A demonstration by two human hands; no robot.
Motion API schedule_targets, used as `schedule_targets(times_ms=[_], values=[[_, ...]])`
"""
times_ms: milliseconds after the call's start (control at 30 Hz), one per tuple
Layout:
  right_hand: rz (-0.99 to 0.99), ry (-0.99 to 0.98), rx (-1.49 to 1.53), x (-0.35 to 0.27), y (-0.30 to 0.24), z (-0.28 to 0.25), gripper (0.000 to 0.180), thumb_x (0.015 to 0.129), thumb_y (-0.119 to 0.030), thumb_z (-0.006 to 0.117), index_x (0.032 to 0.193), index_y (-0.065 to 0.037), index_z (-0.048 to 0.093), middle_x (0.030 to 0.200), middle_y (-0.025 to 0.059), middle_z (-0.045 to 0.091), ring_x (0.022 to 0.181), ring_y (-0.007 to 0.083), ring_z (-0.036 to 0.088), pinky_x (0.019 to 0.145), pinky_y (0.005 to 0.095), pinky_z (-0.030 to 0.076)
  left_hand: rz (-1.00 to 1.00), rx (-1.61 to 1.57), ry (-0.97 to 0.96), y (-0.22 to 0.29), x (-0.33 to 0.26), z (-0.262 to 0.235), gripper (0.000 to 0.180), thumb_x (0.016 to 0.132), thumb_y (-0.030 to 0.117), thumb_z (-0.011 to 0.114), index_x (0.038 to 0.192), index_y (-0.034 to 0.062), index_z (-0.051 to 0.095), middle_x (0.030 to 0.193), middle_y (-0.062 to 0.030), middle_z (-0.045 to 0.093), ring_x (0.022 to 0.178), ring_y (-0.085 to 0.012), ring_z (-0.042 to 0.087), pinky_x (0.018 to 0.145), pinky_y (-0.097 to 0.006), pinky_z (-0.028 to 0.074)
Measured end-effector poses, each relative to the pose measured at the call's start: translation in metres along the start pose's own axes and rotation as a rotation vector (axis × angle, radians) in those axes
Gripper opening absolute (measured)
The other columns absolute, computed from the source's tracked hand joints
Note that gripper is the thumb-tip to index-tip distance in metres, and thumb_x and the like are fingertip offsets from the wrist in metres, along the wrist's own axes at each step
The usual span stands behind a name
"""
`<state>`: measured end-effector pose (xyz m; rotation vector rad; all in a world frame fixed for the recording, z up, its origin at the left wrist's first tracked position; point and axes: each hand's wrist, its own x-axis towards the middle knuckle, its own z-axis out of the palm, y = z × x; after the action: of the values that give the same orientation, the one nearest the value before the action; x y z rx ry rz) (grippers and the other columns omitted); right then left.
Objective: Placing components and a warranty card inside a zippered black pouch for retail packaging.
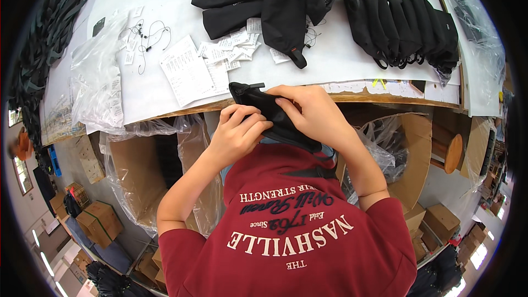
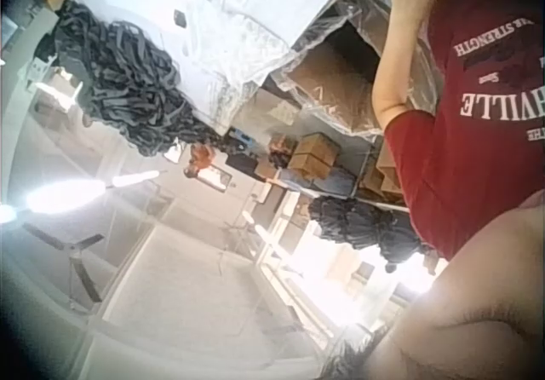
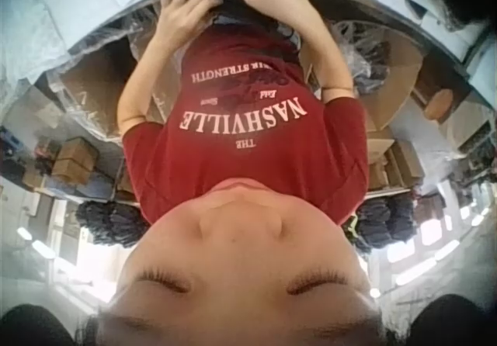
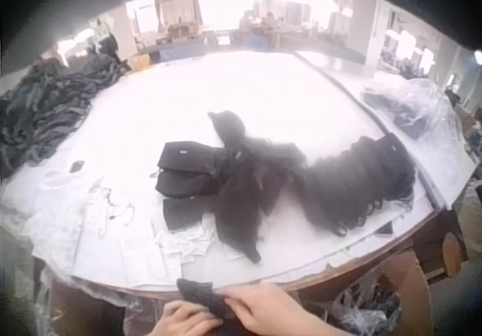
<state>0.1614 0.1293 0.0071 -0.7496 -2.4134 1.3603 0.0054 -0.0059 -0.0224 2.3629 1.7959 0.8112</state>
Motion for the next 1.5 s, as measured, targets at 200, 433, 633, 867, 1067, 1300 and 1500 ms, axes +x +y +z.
schedule_targets(times_ms=[200,433,633,867,1067,1300,1500], values=[[-0.087,0.040,-0.085,0.000,-0.002,0.007,0.019,0.085,-0.007,0.057,0.103,-0.005,0.064,0.080,0.0149,0.065,0.067,0.0302,0.063,0.059,0.0341,0.049,0.010,-0.099,0.032,-0.001,0.002,0.001,0.027,0.056,0.005,0.066,0.083,0.0094,0.065,0.082,0.0005,0.061,0.086,-0.0163,0.057,0.079,-0.032,0.040],[-0.295,-0.038,-0.432,0.033,0.014,-0.003,0.020,0.081,-0.010,0.059,0.099,-0.014,0.067,0.079,0.0075,0.066,0.068,0.0249,0.063,0.057,0.0321,0.049,-0.080,-0.043,-0.356,0.015,0.014,-0.018,0.029,0.056,0.006,0.068,0.083,0.0041,0.056,0.080,-0.0063,0.055,0.079,-0.0231,0.055,0.074,-0.033,0.042],[0.044,-0.428,0.204,0.044,0.012,-0.015,0.040,0.091,-0.020,0.056,0.131,-0.018,0.051,0.088,0.0075,0.068,0.078,0.0169,0.063,0.070,0.0291,0.049,-0.125,-0.210,-0.403,0.015,0.020,-0.023,0.024,0.074,0.012,0.067,0.090,0.0002,0.053,0.118,-0.0197,0.053,0.113,-0.0363,0.050,0.099,-0.047,0.036],[0.179,-0.459,0.455,-0.014,0.074,-0.023,0.102,0.068,-0.035,0.081,0.146,-0.006,0.022,0.132,0.0166,0.049,0.128,0.0240,0.041,0.109,0.0363,0.026,-0.331,-0.453,-0.418,0.003,0.019,-0.033,0.027,0.081,0.018,0.067,0.095,-0.0009,0.055,0.142,-0.0224,0.036,0.133,-0.0399,0.031,0.110,-0.052,0.019],[0.387,-0.085,0.892,-0.037,0.076,0.027,0.062,0.084,-0.013,0.066,0.138,-0.007,0.035,0.108,0.0067,0.063,0.100,0.0134,0.059,0.088,0.0284,0.045,-0.463,-0.645,-0.255,0.006,0.017,-0.029,0.034,0.084,0.017,0.065,0.112,-0.0005,0.055,0.141,-0.0212,0.038,0.135,-0.0373,0.031,0.110,-0.050,0.023],[0.631,0.176,1.361,-0.026,0.035,0.028,0.045,0.093,-0.015,0.054,0.134,-0.004,0.039,0.103,0.0052,0.064,0.099,0.0125,0.060,0.082,0.0299,0.050,-0.779,-1.170,-0.088,0.012,0.000,-0.013,0.043,0.085,0.014,0.066,0.120,-0.0048,0.052,0.120,-0.0154,0.055,0.110,-0.0205,0.052,0.094,-0.032,0.040],[0.420,0.177,0.910,-0.027,0.071,-0.012,0.034,0.086,-0.008,0.063,0.117,0.002,0.052,0.089,0.0118,0.067,0.071,0.0148,0.063,0.063,0.0254,0.051,-0.725,-0.921,0.021,-0.005,-0.005,-0.024,0.025,0.081,0.012,0.071,0.094,-0.0040,0.057,0.074,-0.0109,0.060,0.070,-0.0092,0.055,0.064,-0.026,0.045]])
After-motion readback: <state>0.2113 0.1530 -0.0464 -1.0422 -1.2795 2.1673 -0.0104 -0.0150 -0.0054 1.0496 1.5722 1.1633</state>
